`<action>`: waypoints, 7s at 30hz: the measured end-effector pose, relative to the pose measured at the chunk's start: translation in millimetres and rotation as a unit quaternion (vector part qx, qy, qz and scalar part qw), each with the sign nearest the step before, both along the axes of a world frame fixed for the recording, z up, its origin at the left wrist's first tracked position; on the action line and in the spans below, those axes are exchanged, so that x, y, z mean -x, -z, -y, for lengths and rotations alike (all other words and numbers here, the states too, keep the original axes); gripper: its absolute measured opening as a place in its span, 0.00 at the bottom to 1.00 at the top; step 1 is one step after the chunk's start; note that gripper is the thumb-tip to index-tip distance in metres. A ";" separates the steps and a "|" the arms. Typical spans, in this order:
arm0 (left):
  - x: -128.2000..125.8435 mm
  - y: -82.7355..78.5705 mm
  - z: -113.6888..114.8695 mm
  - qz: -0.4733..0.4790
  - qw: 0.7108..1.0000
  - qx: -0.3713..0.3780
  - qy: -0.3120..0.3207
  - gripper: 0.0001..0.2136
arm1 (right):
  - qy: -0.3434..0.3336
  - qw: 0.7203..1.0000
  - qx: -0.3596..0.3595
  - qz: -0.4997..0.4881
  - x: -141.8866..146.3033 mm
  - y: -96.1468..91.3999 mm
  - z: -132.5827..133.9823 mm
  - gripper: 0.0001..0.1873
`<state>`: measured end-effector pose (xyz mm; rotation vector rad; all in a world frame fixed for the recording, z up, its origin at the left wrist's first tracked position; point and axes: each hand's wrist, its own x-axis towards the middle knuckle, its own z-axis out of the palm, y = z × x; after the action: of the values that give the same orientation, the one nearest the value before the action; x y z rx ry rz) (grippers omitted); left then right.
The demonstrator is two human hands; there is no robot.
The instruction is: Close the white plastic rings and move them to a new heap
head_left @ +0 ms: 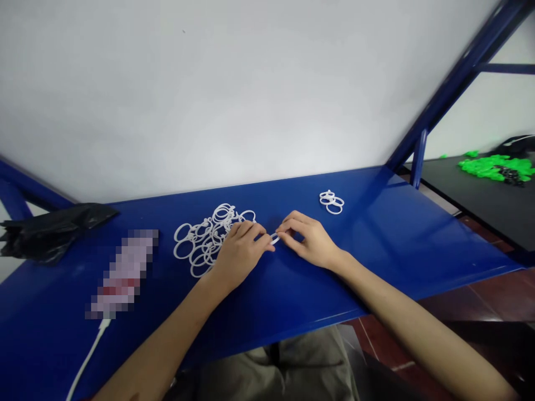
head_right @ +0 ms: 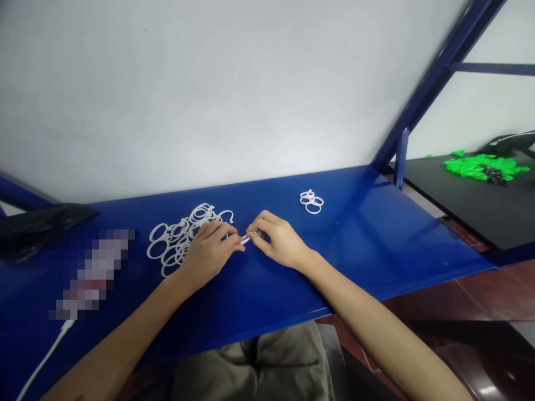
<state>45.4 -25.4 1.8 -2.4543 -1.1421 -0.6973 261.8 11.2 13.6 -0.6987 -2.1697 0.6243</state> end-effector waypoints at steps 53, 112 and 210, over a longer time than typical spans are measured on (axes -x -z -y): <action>0.9 -20.6 0.3 0.352 0.890 0.290 -0.014 0.07 | 0.138 0.988 -0.068 0.027 -25.6 -2.9 -27.4 0.13; 34.8 -14.6 -1.5 0.051 0.960 0.262 -0.089 0.16 | 0.454 0.889 0.044 0.046 -110.0 27.9 -111.7 0.12; 0.9 -14.5 0.4 0.294 0.916 0.270 -0.046 0.06 | -0.019 0.990 -0.127 0.054 -5.8 9.4 -12.1 0.10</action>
<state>44.6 -25.8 16.3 -2.6693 -1.8752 -1.2957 267.6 23.3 4.1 -0.5674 -2.3134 0.3271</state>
